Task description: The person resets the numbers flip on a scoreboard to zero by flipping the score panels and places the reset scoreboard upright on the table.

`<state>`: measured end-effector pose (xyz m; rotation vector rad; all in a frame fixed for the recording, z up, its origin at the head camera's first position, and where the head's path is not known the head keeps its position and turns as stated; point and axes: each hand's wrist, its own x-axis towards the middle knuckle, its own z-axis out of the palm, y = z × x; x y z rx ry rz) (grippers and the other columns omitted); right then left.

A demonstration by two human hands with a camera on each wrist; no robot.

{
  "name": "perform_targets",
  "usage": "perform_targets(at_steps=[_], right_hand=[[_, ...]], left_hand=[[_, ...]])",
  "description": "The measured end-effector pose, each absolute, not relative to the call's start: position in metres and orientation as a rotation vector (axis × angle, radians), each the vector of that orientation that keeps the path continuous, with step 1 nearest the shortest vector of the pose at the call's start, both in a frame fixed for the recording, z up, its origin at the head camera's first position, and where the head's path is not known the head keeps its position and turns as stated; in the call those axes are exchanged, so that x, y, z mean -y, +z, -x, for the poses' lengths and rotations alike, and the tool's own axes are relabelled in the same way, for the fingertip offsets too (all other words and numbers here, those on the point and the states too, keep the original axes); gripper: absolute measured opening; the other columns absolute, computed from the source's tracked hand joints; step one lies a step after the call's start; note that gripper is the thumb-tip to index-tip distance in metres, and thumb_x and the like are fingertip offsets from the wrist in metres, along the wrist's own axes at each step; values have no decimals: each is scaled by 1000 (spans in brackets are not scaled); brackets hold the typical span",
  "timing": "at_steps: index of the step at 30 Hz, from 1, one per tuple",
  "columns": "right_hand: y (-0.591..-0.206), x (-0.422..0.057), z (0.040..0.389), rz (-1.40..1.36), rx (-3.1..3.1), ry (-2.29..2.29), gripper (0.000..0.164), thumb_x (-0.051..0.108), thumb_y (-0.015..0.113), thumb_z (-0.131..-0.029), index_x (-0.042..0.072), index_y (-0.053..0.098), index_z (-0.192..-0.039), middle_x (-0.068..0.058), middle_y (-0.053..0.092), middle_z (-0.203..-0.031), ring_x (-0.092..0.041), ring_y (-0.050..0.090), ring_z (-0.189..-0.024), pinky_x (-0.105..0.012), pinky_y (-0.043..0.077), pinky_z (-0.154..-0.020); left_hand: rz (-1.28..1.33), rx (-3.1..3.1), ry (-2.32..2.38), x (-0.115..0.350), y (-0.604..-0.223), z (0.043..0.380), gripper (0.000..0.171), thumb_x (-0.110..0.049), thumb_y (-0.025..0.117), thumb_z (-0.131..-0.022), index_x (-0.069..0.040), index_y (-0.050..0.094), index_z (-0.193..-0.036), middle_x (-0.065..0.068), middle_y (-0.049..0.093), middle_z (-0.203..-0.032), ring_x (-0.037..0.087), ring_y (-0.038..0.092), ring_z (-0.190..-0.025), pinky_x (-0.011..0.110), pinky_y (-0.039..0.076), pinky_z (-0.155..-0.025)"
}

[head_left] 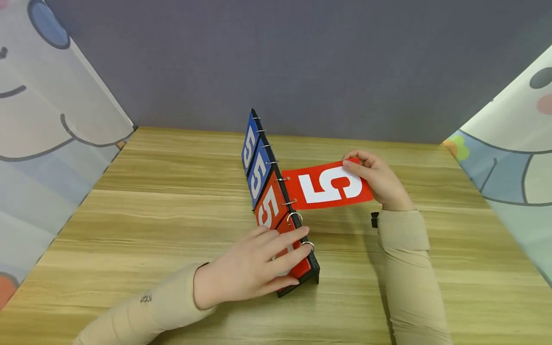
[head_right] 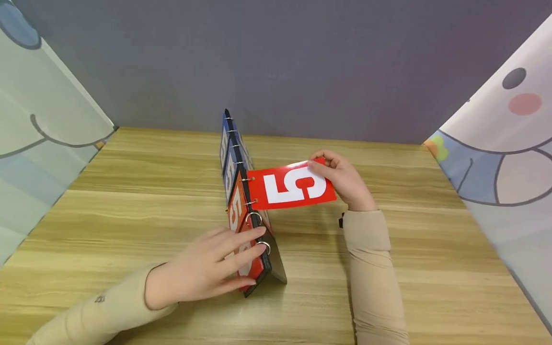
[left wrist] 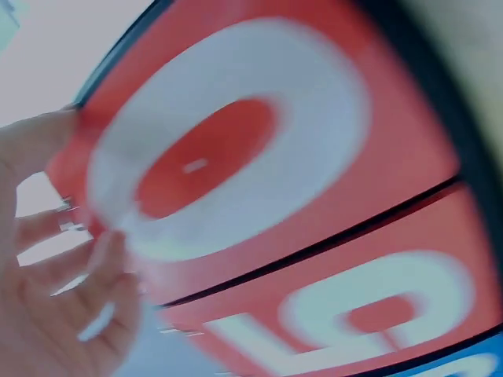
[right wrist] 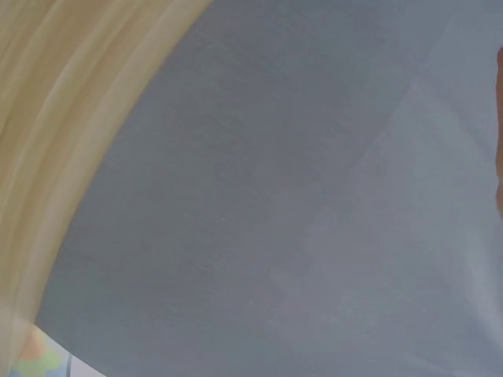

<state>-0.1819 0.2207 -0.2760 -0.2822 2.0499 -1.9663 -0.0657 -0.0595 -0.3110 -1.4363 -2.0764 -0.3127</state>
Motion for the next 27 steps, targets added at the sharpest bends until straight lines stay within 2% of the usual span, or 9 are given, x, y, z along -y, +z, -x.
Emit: perform_targets(at_steps=[4, 7, 13, 18, 22, 25, 27], right_hand=[[-270, -220, 174, 411, -1974, -2102, 20, 9, 50, -94, 18, 54, -111, 0, 64, -85, -11, 66, -66, -24, 54, -58], [-267, -217, 168, 647, -1819, -2280, 32, 6, 44, -94, 16, 47, -124, -2, 65, -90, -12, 66, -75, -23, 55, -63], [-260, -201, 158, 1059, -1364, -2560, 46, -1, 46, -87, 6, 35, -132, -12, 64, -97, -19, 62, -89, -27, 54, -76], [-258, -182, 146, 1088, -1549, -2611, 58, -7, 51, -83, 8, 31, -135, -10, 58, -107, -18, 57, -99, -27, 53, -77], [-268, -165, 141, 1041, -1911, -2463, 60, 5, 67, -81, 15, 36, -131, 0, 56, -113, -12, 59, -101, -25, 54, -78], [-277, -155, 139, 996, -2182, -2210, 60, 13, 74, -78, 11, 41, -127, 7, 57, -112, -7, 61, -98, -25, 53, -79], [-281, -149, 138, 986, -2310, -2018, 60, 13, 76, -76, 6, 42, -126, 7, 58, -112, -5, 60, -99, -26, 52, -83]], left_hand=[[1327, 2117, -124, 54, -293, 54, 50, -45, 73, -74, -20, 56, -114, 0, 59, -123, 11, 61, -82, 28, 46, -78], [1258, 2147, -45, 49, -284, 45, 47, -43, 74, -72, -20, 56, -109, -1, 61, -120, 11, 62, -85, 28, 45, -77], [1196, 2121, -1, 43, -279, 37, 36, -41, 65, -82, -17, 60, -108, 2, 64, -117, 10, 64, -85, 24, 45, -72], [1243, 2129, -90, 43, -275, 40, 33, -37, 66, -84, -14, 63, -108, 2, 66, -115, 9, 65, -84, 23, 47, -72], [1268, 2119, -158, 43, -275, 44, 33, -36, 70, -81, -14, 66, -105, 1, 67, -112, 5, 64, -69, 20, 48, -66], [1268, 2103, -167, 43, -275, 46, 32, -36, 70, -81, -15, 68, -104, 1, 68, -110, 4, 60, -59, 19, 47, -60], [1267, 2092, -164, 43, -275, 47, 31, -36, 70, -81, -15, 69, -104, 0, 68, -110, 3, 59, -57, 19, 47, -59]])
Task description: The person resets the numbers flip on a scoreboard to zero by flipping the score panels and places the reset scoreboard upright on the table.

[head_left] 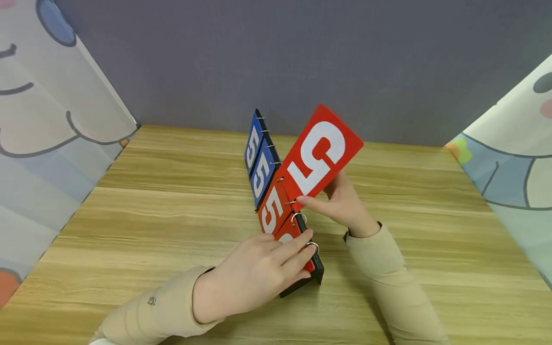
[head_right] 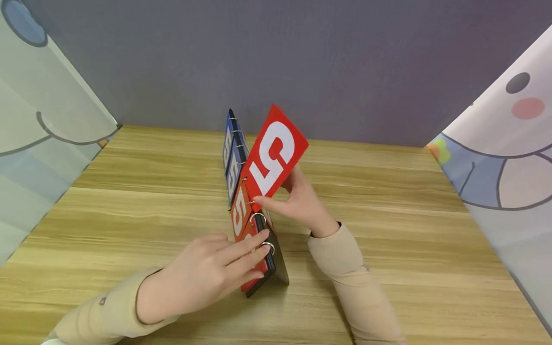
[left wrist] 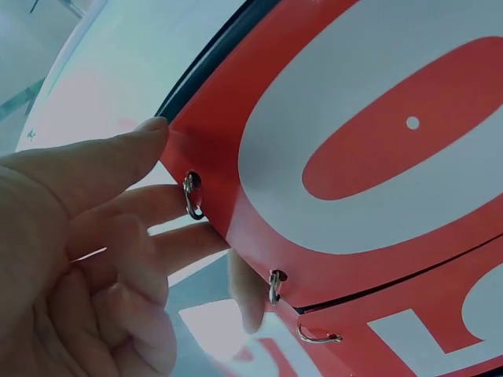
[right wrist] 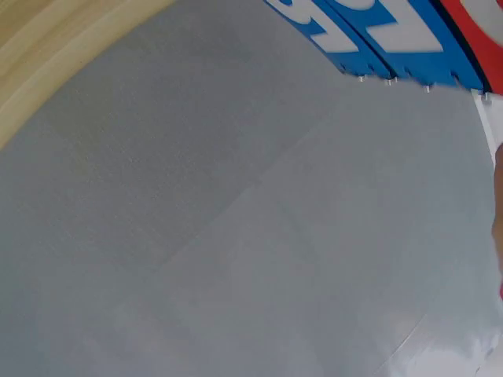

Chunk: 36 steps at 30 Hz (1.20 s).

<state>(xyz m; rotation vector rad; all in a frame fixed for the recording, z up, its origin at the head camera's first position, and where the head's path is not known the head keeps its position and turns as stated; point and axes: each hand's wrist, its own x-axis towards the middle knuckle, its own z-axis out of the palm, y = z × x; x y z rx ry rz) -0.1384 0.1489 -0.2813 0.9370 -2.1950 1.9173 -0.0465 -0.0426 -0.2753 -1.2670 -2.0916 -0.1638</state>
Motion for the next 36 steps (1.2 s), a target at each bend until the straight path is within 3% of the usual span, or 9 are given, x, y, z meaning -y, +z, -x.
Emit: perform_targets(at_steps=[6, 8, 16, 24, 27, 31, 36], right_hand=[[-288, -138, 142, -1148, 2276, 1656, 66, 4, 76, -73, -2, 42, -129, -15, 56, -119, -9, 57, -106, -32, 48, -92], [-290, -137, 144, -1221, 2220, 1611, 61, 2, 76, -73, -3, 47, -126, -19, 56, -119, -11, 56, -109, -32, 46, -94], [-293, -135, 149, -1373, 2168, 1427, 23, 3, 74, -75, 3, 69, -98, -13, 66, -107, -18, 53, -110, -34, 41, -97], [-293, -135, 151, -1458, 2145, 1347, 10, 16, 68, -84, 7, 72, -86, -8, 68, -95, -23, 51, -110, -35, 40, -98], [-293, -135, 152, -1494, 2135, 1341, 17, 21, 63, -88, 7, 71, -81, -6, 67, -91, -26, 50, -112, -37, 38, -100], [-292, -136, 151, -1461, 2156, 1364, 17, 18, 60, -91, 5, 70, -87, -9, 67, -96, -25, 51, -112, -36, 38, -101], [-290, -141, 150, -1295, 2200, 1465, 17, 10, 60, -89, 0, 67, -101, -15, 66, -104, -14, 56, -108, -29, 42, -99]], left_hand=[[1273, 2030, -140, 42, -278, 49, 30, -36, 68, -82, -14, 70, -101, 0, 69, -108, 2, 60, -59, 18, 46, -60], [1282, 2016, -123, 43, -279, 50, 28, -33, 69, -82, -13, 70, -101, 1, 69, -108, 2, 59, -59, 18, 46, -60], [1306, 2081, -55, 46, -276, 49, 30, -24, 73, -77, -14, 69, -106, 1, 67, -112, 4, 55, -57, 16, 41, -60], [1306, 2079, -77, 45, -277, 48, 29, -19, 73, -76, -13, 68, -105, 2, 67, -111, 4, 55, -58, 16, 41, -60], [1302, 2074, -82, 44, -278, 48, 28, -19, 72, -77, -12, 68, -104, 3, 67, -111, 4, 55, -58, 16, 41, -60], [1290, 2065, -84, 43, -278, 48, 27, -19, 69, -78, -11, 68, -104, 3, 67, -111, 3, 57, -58, 17, 42, -60], [1293, 2074, -102, 44, -278, 48, 28, -19, 71, -78, -12, 68, -105, 3, 68, -111, 4, 58, -59, 18, 44, -60]])
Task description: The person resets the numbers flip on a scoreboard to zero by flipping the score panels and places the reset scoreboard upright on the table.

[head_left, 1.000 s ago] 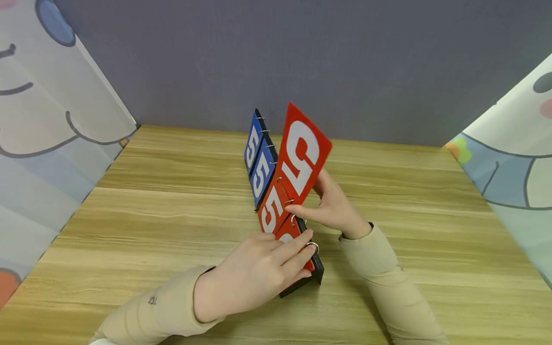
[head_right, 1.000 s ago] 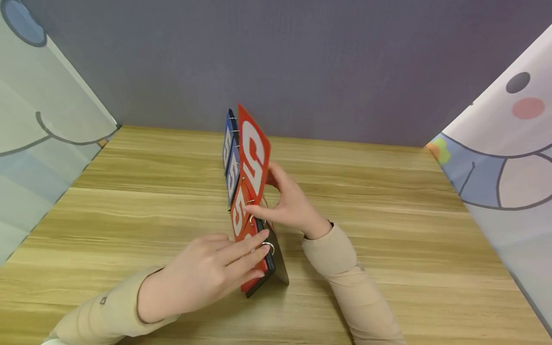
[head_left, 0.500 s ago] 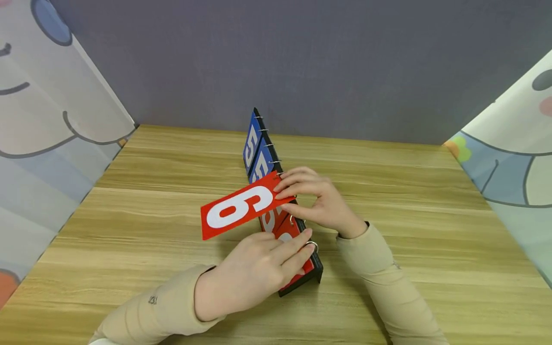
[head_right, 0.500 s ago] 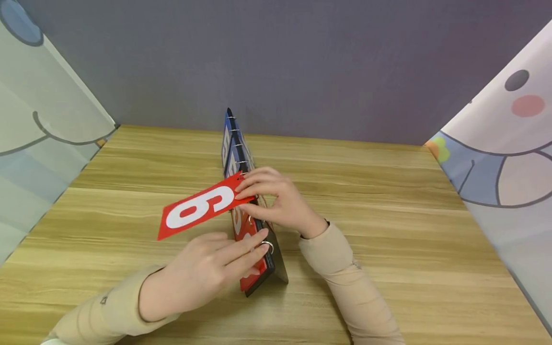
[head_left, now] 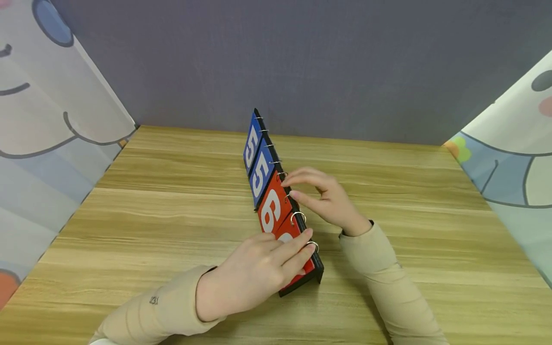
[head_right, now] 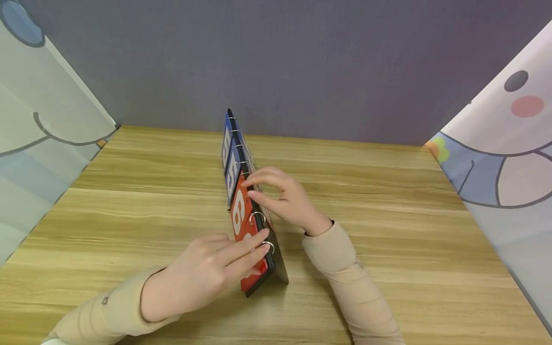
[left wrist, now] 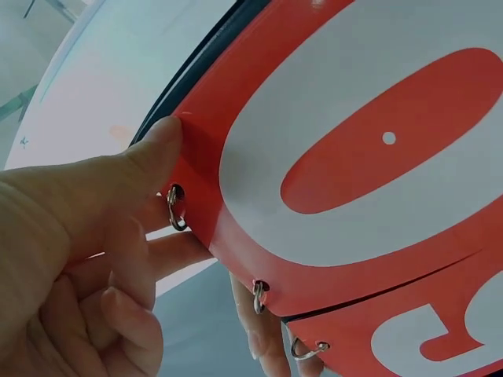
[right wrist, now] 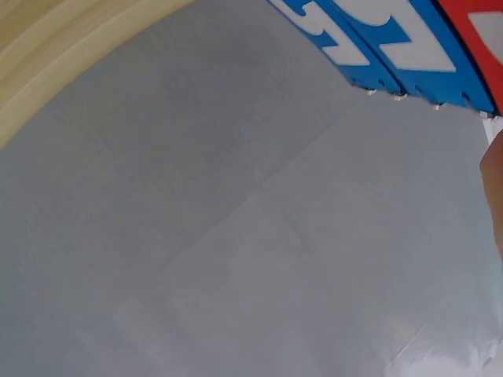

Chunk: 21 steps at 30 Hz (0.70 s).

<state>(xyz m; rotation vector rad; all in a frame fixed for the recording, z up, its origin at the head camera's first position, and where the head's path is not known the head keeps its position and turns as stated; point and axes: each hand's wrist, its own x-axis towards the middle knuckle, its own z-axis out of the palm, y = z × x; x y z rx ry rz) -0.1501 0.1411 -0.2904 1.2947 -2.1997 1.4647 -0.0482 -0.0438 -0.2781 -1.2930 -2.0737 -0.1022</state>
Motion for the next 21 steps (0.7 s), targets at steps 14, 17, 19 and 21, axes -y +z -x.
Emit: perform_targets(at_steps=[14, 17, 19, 21], right_hand=[[-290, -160, 165, -818, 2448, 1836, 21, 12, 55, -92, 1, 65, -107, 0, 66, -104, -22, 59, -103, -29, 47, -87], [-297, -162, 173, -780, 2596, 1856, 28, 14, 55, -93, -2, 59, -115, -7, 63, -113, -32, 55, -112, -34, 47, -91], [-302, -162, 179, -809, 2670, 1877, 33, 12, 57, -91, -3, 55, -120, -15, 59, -120, -36, 52, -117, -39, 46, -94], [-308, -164, 184, -862, 2734, 1879, 40, 11, 60, -89, -3, 50, -125, -20, 54, -126, -37, 48, -121, -42, 44, -96]], left_hand=[[1320, 2086, -132, 45, -278, 50, 33, -32, 71, -80, -13, 68, -107, 2, 68, -112, 5, 57, -57, 18, 45, -58], [1320, 2084, -126, 46, -278, 50, 34, -32, 71, -80, -13, 68, -107, 2, 68, -112, 4, 58, -57, 19, 46, -58], [1318, 2079, -117, 45, -279, 50, 32, -30, 72, -80, -13, 67, -107, 2, 68, -112, 4, 58, -57, 18, 45, -57], [1314, 2074, -112, 45, -279, 50, 29, -24, 71, -80, -12, 66, -106, 2, 68, -111, 4, 57, -56, 18, 45, -56]])
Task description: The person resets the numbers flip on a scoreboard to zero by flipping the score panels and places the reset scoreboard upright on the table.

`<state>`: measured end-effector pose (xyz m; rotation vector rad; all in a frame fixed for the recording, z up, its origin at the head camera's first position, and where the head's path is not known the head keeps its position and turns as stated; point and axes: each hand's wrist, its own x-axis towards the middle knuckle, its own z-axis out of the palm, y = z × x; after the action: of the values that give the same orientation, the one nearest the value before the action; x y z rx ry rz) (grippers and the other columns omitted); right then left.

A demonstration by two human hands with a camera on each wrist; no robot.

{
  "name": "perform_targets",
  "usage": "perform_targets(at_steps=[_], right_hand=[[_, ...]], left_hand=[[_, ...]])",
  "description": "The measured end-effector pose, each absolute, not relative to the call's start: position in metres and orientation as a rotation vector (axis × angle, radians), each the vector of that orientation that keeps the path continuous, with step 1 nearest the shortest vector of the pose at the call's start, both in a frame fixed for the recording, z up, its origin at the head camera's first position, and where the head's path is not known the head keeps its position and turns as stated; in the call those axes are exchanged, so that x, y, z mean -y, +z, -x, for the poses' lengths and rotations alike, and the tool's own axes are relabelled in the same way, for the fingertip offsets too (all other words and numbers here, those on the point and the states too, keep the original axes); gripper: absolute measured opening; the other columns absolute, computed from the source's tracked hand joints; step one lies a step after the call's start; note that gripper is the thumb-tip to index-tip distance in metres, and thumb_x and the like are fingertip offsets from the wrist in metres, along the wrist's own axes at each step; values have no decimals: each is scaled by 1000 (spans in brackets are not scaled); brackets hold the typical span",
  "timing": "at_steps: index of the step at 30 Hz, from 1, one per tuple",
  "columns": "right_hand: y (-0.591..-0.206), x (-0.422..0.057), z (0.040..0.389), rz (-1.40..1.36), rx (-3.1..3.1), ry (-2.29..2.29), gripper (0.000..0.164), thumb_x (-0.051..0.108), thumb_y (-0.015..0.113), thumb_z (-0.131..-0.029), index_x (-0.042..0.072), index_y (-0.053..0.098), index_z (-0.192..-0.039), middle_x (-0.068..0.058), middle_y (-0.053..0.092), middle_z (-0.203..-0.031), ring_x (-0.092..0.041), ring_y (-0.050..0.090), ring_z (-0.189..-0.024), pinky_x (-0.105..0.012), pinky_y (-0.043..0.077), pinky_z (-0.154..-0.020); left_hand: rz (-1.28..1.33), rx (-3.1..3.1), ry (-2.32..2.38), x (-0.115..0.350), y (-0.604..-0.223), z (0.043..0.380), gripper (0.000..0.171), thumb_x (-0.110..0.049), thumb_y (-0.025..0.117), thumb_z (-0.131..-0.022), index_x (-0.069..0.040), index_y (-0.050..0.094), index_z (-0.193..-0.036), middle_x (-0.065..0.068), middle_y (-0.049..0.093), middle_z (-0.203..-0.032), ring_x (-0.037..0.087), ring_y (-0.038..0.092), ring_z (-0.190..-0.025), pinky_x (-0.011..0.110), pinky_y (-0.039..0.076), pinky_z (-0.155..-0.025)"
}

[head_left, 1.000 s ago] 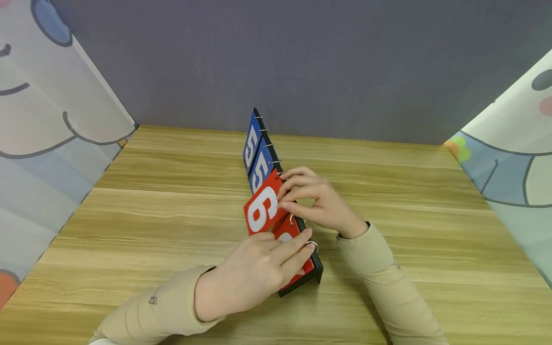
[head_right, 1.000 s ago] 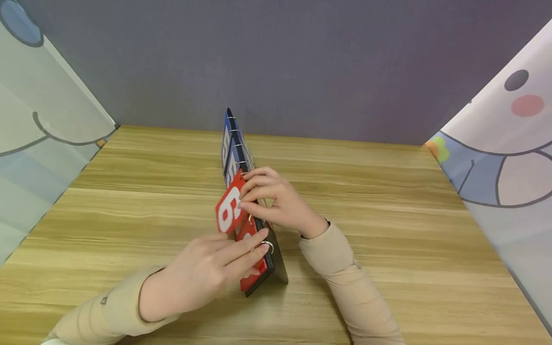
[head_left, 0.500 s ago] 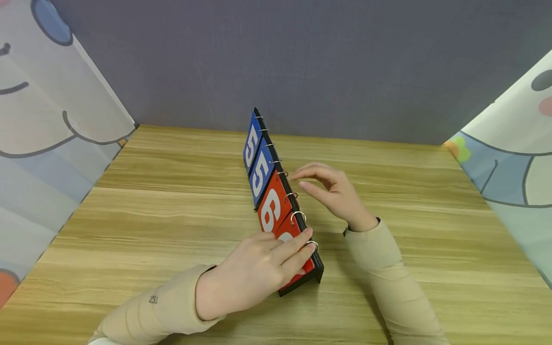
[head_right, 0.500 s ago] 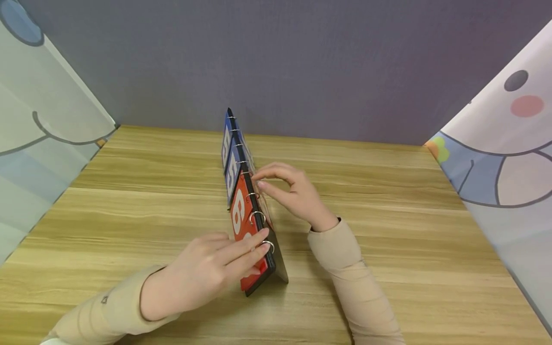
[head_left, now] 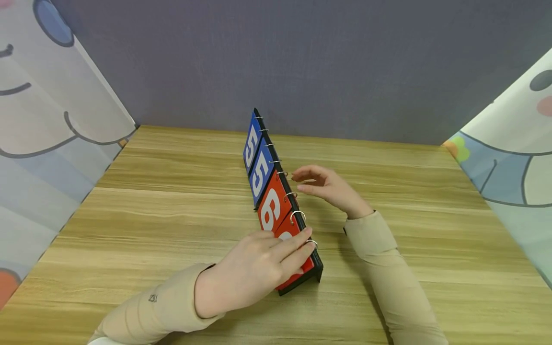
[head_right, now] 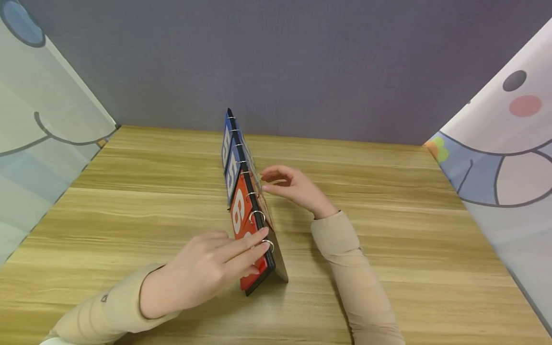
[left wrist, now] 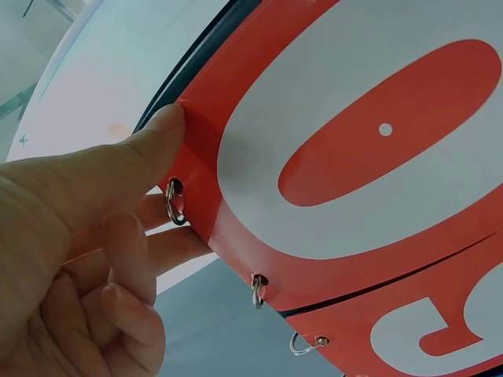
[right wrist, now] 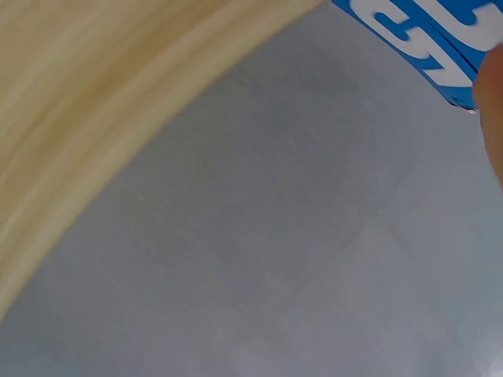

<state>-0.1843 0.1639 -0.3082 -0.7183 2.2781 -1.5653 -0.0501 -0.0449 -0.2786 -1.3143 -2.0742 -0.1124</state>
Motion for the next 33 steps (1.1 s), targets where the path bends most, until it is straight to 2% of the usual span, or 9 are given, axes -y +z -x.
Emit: perform_targets(at_steps=[3, 8, 13, 19, 28, 33], right_hand=[[-315, -165, 189, 782, -2222, -1495, 55, 16, 68, -84, -1, 44, -131, -22, 49, -132, -37, 45, -125, -48, 40, -101], [-324, -166, 193, 899, -2080, -1445, 82, 35, 76, -75, 1, 36, -137, -21, 44, -137, -36, 40, -127, -53, 33, -105], [-330, -166, 194, 920, -2031, -1464, 95, 47, 77, -69, 1, 34, -138, -22, 43, -136, -36, 39, -127, -56, 32, -104], [-333, -164, 196, 917, -2008, -1487, 94, 47, 78, -67, -1, 35, -136, -23, 42, -135, -38, 38, -127, -56, 33, -103], [-333, -162, 195, 891, -1992, -1517, 83, 39, 80, -68, -3, 39, -127, -22, 42, -132, -37, 39, -126, -52, 35, -103], [-332, -162, 195, 871, -2061, -1535, 88, 46, 80, -62, -6, 39, -119, -24, 43, -127, -40, 39, -124, -53, 34, -104]], left_hand=[[1303, 2066, -105, 44, -279, 50, 25, -17, 68, -80, -12, 65, -105, 2, 69, -110, 4, 57, -56, 19, 44, -55], [1294, 2048, -104, 43, -280, 49, 23, -11, 65, -80, -11, 63, -102, 3, 69, -108, 4, 60, -59, 19, 44, -56], [1283, 1993, -104, 41, -280, 49, 27, -27, 70, -80, -10, 63, -100, 3, 70, -106, 3, 61, -61, 18, 44, -56], [1277, 1998, -90, 41, -281, 49, 36, -39, 69, -79, -10, 62, -99, 3, 70, -106, 4, 62, -63, 19, 45, -57], [1271, 2003, -101, 41, -282, 48, 38, -41, 70, -78, -11, 62, -100, 2, 70, -106, 3, 62, -62, 18, 45, -58], [1264, 2000, -95, 40, -282, 48, 39, -41, 70, -77, -11, 62, -100, 2, 69, -107, 2, 62, -62, 18, 45, -58]])
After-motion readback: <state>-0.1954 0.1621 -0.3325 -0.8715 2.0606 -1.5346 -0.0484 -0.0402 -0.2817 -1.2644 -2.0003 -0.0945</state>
